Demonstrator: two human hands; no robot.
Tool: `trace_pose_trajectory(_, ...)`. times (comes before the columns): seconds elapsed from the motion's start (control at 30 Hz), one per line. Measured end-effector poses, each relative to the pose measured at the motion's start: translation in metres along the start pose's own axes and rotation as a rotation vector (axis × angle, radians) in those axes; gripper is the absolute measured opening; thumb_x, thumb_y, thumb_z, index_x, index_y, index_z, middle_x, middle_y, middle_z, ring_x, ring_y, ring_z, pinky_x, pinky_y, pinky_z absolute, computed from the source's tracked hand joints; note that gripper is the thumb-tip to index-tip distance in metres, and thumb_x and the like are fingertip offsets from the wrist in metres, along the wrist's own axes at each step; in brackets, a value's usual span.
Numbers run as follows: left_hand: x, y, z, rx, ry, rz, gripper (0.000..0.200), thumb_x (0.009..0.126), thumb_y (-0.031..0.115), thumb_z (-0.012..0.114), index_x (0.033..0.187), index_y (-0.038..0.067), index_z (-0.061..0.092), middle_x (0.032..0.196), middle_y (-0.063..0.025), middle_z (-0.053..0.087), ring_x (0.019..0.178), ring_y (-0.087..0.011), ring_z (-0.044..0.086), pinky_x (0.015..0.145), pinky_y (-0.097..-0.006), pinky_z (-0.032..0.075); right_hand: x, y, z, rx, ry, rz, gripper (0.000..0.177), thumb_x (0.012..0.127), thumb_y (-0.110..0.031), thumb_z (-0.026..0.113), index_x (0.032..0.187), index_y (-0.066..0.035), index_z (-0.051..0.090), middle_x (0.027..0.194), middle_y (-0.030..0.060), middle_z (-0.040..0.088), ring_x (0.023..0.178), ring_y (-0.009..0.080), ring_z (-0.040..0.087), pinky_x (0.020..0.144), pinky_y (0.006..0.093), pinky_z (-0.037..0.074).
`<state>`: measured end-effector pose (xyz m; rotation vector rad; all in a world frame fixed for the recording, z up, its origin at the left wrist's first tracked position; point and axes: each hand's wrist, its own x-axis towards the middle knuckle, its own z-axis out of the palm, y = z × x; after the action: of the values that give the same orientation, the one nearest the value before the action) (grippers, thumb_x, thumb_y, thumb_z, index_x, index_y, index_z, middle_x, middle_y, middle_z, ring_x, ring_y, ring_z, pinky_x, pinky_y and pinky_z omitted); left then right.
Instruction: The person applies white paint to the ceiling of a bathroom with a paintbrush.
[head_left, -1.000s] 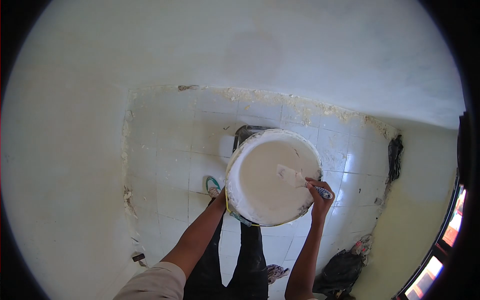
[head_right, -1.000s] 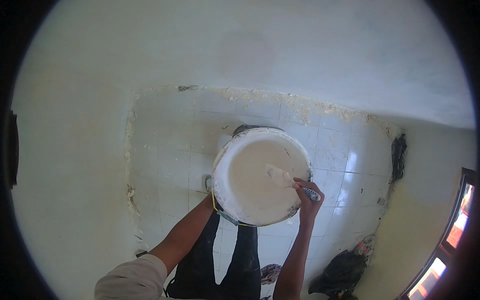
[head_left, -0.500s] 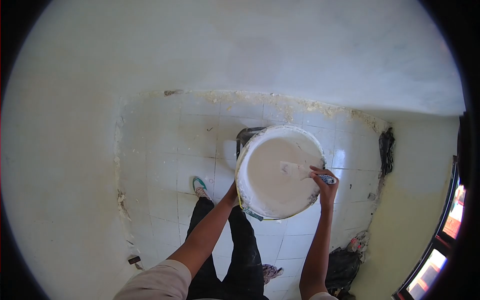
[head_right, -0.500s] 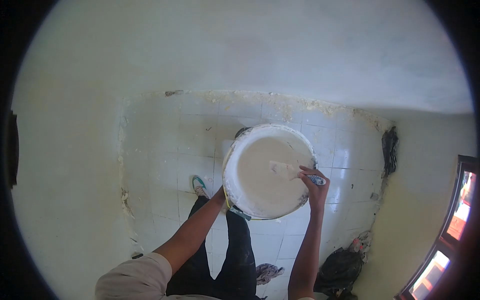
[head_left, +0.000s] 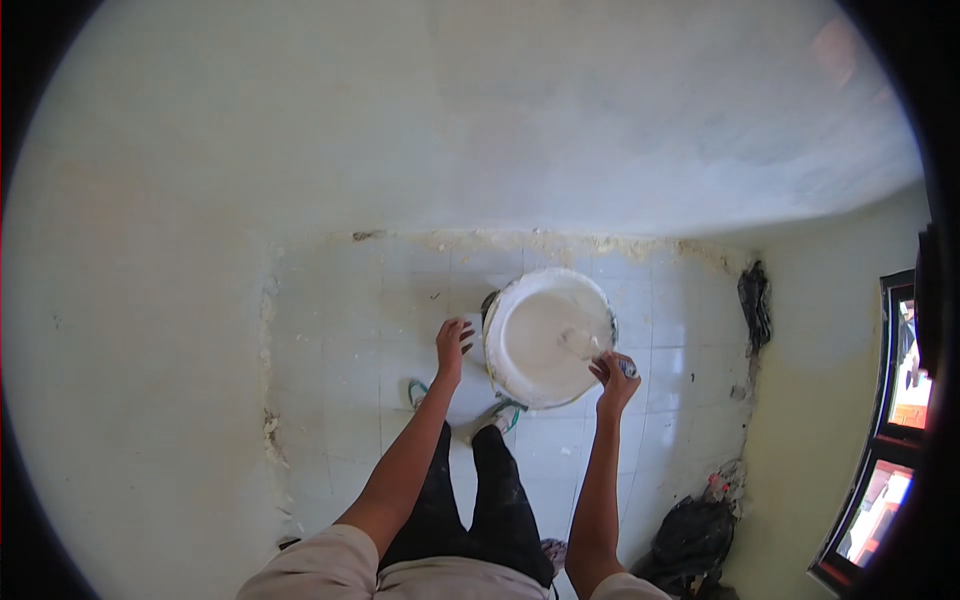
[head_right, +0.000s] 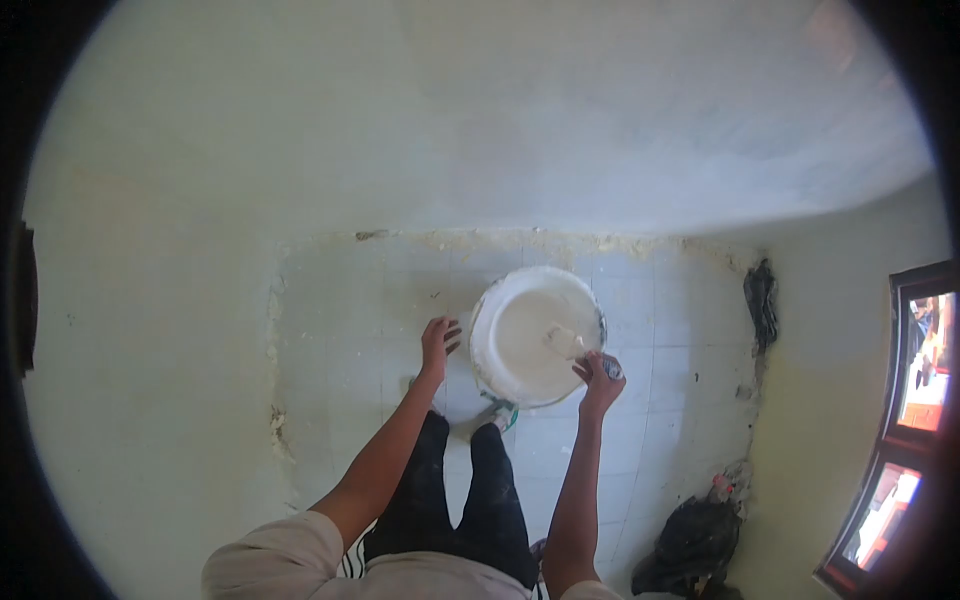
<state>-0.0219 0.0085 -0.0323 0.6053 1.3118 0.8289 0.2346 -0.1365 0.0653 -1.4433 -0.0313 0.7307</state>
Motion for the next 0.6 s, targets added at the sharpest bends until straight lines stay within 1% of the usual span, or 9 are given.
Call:
trace_pose_trajectory(0.1,-0.008,0.007,0.01,0.019,-0.046,0.026,0.021,0.094,0.028,0.057,0.11,0.014,0.058,0.105,-0.0013,0.064,0.093,-0.0142,0.062,0.074,-0.0306,0.048,-0.009,0.015,0.002,-0.003,-0.033,-0.059,0.011,0.082,-0.002,0.066,0.09,0.005,0.063,0.079,0.0131,0.065,0.068,0.0205,0.068,0.063,0.0309,0.06)
trace_pose_trajectory(0.17,-0.007,0.001,0.017,0.081,-0.149,0.143,0.027,0.094,0.026,0.056,0.117,0.011,0.056,0.106,-0.0036,0.063,0.095,-0.017,0.061,0.078,-0.0319,0.048,-0.01,0.029,0.005,-0.083,-0.126,-0.138,0.011,0.082,-0.001,0.066,0.09,0.006,0.063,0.078,0.013,0.065,0.068,0.0207,0.068,0.064,0.031,0.06)
trace_pose_trajectory(0.2,-0.007,-0.005,0.021,0.087,-0.15,0.124,0.027,0.094,0.026,0.056,0.117,0.011,0.056,0.106,-0.0036,0.063,0.095,-0.017,0.061,0.078,-0.0319,0.048,-0.01,0.032,0.007,-0.12,-0.163,-0.137,0.01,0.081,0.001,0.065,0.089,0.006,0.063,0.076,0.0127,0.065,0.066,0.0195,0.067,0.064,0.0306,0.06)
trace_pose_trajectory(0.27,-0.007,-0.018,0.029,0.416,-0.182,0.412,0.037,0.097,0.019,0.05,0.132,0.008,0.048,0.123,-0.0112,0.058,0.113,-0.026,0.057,0.094,-0.0356,0.045,-0.002,0.043,0.01,-0.197,-0.204,-0.068,0.008,0.08,0.002,0.064,0.086,0.006,0.064,0.073,0.0117,0.065,0.065,0.0185,0.067,0.064,0.0297,0.059)
trace_pose_trajectory(0.3,-0.011,-0.021,0.033,0.422,-0.183,0.399,0.037,0.097,0.019,0.05,0.132,0.008,0.048,0.123,-0.0112,0.058,0.113,-0.026,0.057,0.094,-0.0356,0.045,0.001,0.05,0.012,-0.266,-0.255,-0.005,0.006,0.079,0.002,0.064,0.083,0.006,0.064,0.07,0.0108,0.064,0.064,0.0174,0.066,0.063,0.0288,0.058)
trace_pose_trajectory(0.37,-0.022,-0.021,0.045,0.498,-0.156,0.521,0.045,0.1,0.02,0.041,0.143,0.008,0.035,0.144,-0.0152,0.041,0.132,-0.0299,0.041,0.109,-0.0366,0.031,0.008,0.059,0.019,-0.328,-0.303,0.002,0.004,0.077,0.003,0.064,0.08,0.006,0.065,0.067,0.0101,0.064,0.062,0.0161,0.065,0.061,0.0275,0.056)
trace_pose_trajectory(0.4,-0.022,-0.022,0.048,0.442,-0.203,0.453,0.05,0.101,0.019,0.037,0.148,0.009,0.027,0.15,-0.0161,0.033,0.139,-0.0286,0.031,0.113,-0.0365,0.023,0.012,0.063,0.021,-0.383,-0.359,-0.004,0.003,0.076,0.003,0.063,0.078,0.005,0.065,0.064,0.0094,0.063,0.06,0.0147,0.064,0.059,0.0263,0.055)
trace_pose_trajectory(0.53,-0.03,-0.014,0.056,0.389,-0.155,0.421,0.049,0.101,0.015,0.035,0.149,0.01,0.028,0.151,-0.0148,0.033,0.139,-0.029,0.031,0.113,-0.0356,0.025,0.024,0.08,0.027,-0.551,-0.508,-0.074,0.005,0.075,0.0,0.066,0.076,0.005,0.065,0.062,0.0082,0.062,0.055,0.0135,0.061,0.053,0.0253,0.051)
trace_pose_trajectory(0.6,-0.028,-0.016,0.054,0.36,-0.17,0.366,0.049,0.1,0.018,0.037,0.148,0.011,0.029,0.149,-0.0131,0.035,0.136,-0.0274,0.035,0.111,-0.0346,0.028,0.023,0.084,0.026,-0.552,-0.544,-0.031,0.005,0.076,0.0,0.065,0.076,0.005,0.064,0.063,0.0084,0.062,0.055,0.0143,0.061,0.054,0.0261,0.052)
